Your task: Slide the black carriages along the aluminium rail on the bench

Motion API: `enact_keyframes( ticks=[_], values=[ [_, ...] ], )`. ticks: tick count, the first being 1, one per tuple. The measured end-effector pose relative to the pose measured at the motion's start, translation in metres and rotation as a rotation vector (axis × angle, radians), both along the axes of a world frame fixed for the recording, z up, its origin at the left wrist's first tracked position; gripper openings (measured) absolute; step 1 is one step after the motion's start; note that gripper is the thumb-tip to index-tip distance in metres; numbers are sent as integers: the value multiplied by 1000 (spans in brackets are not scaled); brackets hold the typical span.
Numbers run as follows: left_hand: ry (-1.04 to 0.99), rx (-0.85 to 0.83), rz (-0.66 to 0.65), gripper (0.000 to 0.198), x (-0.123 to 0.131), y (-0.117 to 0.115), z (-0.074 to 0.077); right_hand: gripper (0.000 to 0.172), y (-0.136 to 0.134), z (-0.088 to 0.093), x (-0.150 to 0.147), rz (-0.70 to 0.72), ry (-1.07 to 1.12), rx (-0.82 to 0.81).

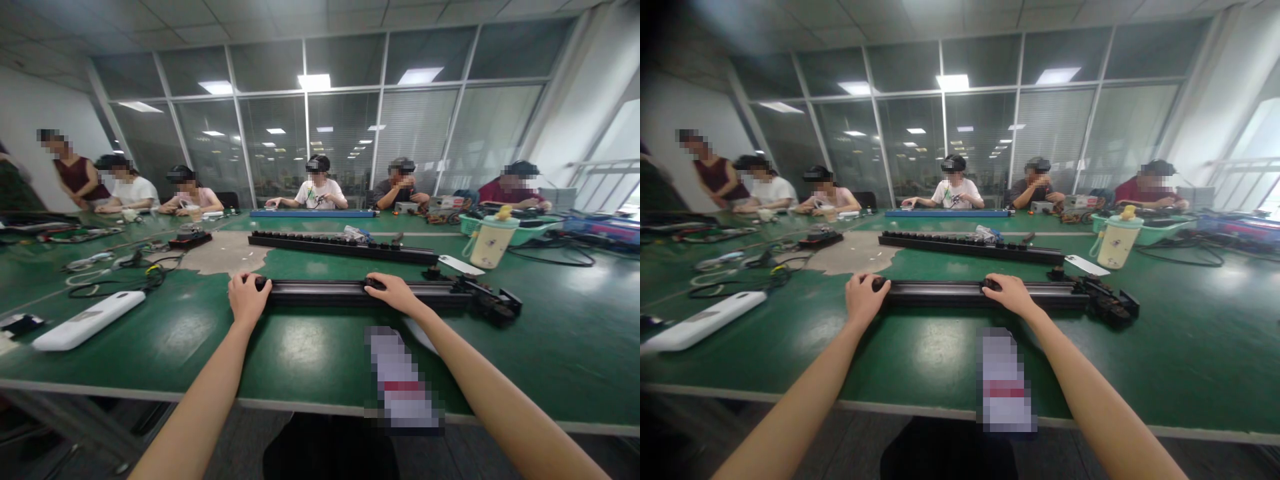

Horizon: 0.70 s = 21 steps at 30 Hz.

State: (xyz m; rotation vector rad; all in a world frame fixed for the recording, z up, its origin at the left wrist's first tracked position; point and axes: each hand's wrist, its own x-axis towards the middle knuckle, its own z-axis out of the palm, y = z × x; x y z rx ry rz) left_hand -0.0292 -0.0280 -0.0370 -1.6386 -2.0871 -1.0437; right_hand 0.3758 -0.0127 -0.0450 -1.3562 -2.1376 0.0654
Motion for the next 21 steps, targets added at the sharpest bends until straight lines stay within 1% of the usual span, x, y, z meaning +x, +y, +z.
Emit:
enact_keyframes(
  ticks=[3,7,12,16,21],
  values=[
    [4,-2,2,39,0,0,0,36,-1,-2,-1,-40,-39,81],
    [4,-5,1,39,0,-1,1,36,-8,-2,-10,-188,-96,157],
    [-1,-3,1,39,1,-1,1,30,-15,2,-25,-266,-122,91],
    [-6,0,0,38,1,-1,1,34,-14,2,-27,-279,-60,43],
    [-11,-1,1,36,1,-1,1,32,-11,0,-25,-269,-12,38]
  ],
)
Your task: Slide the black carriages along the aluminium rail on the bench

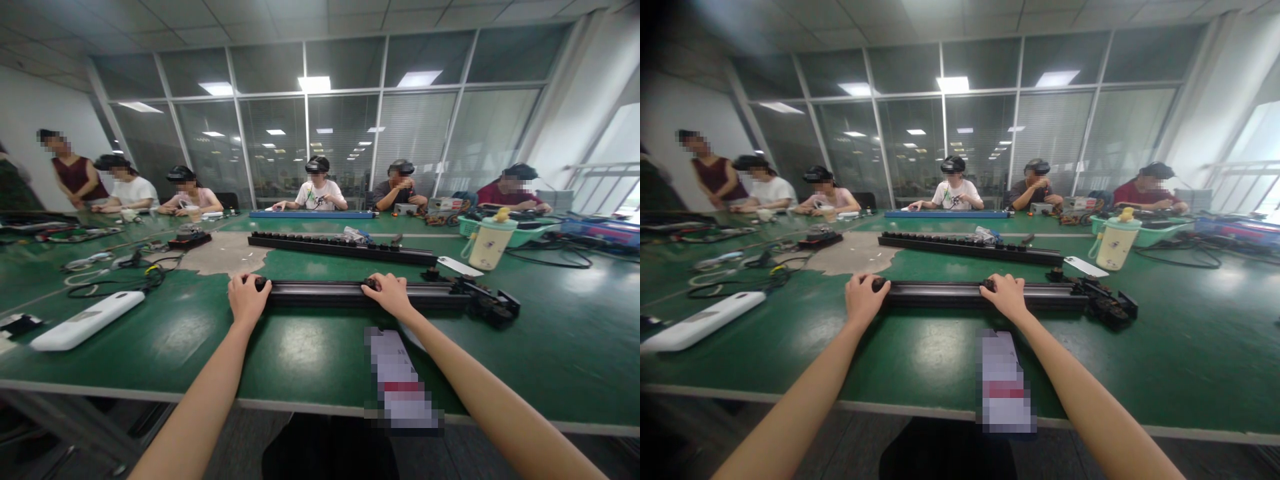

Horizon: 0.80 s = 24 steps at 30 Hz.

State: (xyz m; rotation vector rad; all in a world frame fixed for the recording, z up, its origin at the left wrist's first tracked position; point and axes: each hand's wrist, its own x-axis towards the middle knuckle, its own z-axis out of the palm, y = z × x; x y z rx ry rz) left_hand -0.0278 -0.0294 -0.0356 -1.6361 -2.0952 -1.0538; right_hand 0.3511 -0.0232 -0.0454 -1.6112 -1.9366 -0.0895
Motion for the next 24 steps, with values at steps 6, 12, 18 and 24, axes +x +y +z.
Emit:
enact_keyframes(
  ticks=[6,12,18,24],
  values=[
    [12,6,2,38,-1,1,-1,34,1,-2,1,8,2,-4],
    [16,1,5,38,-1,2,-2,33,1,-3,2,12,4,16],
    [9,1,5,37,-2,3,-2,34,-1,-3,2,13,6,21],
    [-3,-4,1,37,-1,2,-1,35,-1,-2,2,16,8,15]
  ],
)
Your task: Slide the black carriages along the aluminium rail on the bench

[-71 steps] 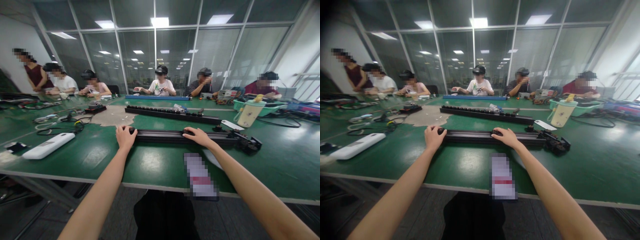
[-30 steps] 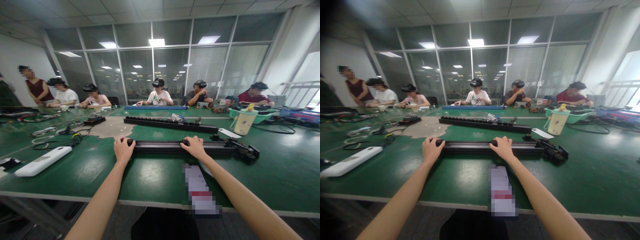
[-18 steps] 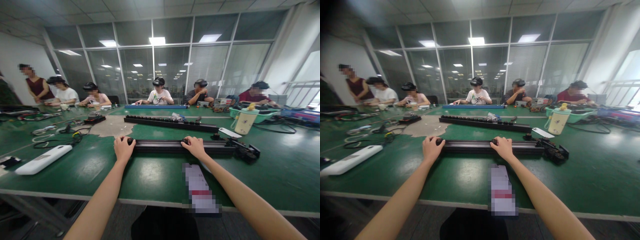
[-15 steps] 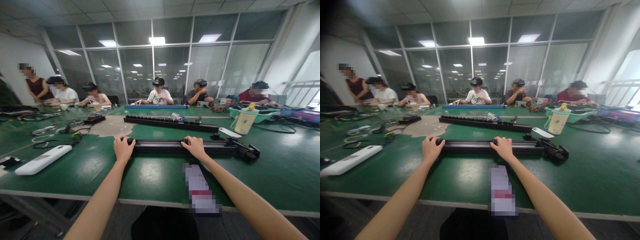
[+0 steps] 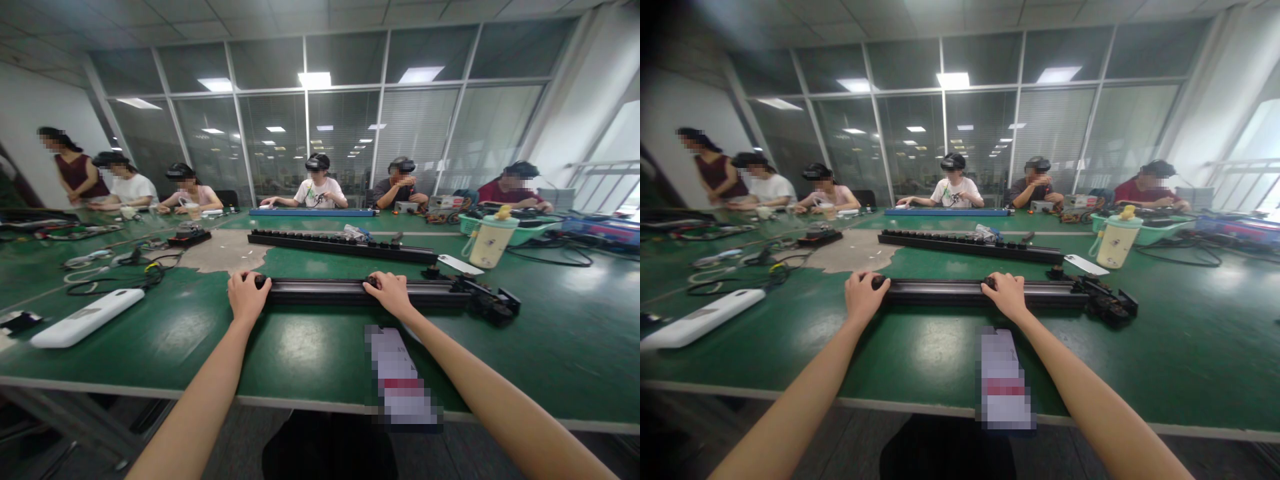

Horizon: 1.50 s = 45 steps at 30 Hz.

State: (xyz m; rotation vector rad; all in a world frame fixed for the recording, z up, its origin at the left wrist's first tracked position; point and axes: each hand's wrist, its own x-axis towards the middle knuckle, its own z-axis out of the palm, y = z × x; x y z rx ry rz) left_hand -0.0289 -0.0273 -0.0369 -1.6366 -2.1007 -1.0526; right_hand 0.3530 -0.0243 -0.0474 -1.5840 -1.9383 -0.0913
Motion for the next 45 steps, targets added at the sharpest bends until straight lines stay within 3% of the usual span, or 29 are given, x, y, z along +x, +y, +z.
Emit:
enact_keyframes(
  ticks=[45],
  values=[
    [11,-5,13,38,2,0,1,33,2,-3,3,-13,40,11]
  ],
)
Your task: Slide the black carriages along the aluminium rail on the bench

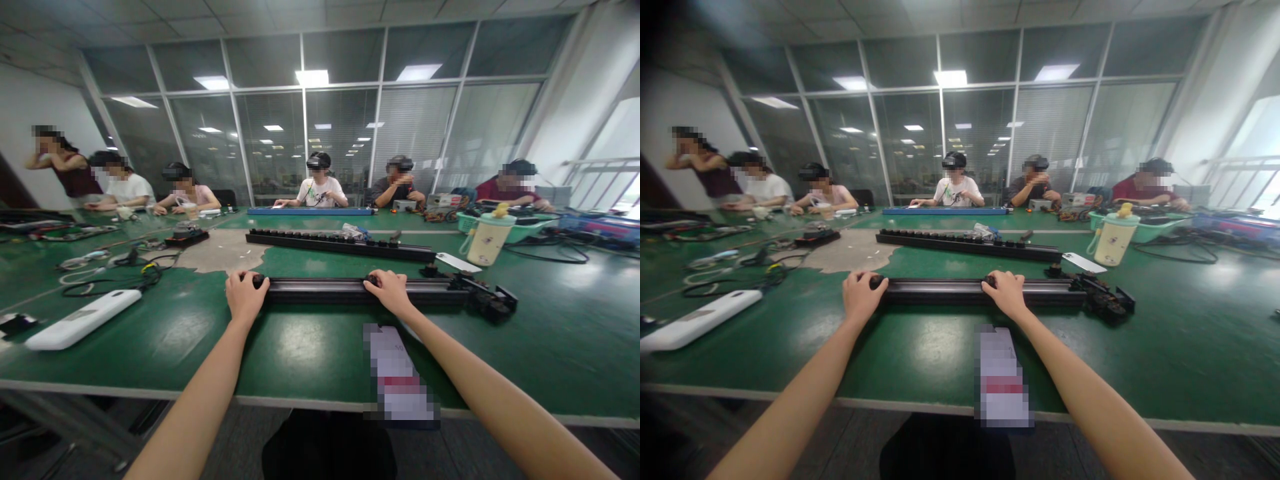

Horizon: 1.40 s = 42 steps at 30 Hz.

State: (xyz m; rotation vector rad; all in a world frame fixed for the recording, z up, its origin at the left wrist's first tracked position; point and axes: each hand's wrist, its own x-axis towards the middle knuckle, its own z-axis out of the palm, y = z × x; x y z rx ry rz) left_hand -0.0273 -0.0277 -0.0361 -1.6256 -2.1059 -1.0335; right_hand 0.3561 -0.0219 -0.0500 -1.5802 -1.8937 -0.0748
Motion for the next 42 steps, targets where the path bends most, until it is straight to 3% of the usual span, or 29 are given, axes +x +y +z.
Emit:
enact_keyframes(
  ticks=[42],
  values=[
    [-15,9,-14,38,0,-1,0,32,3,-1,7,37,10,18]
  ],
)
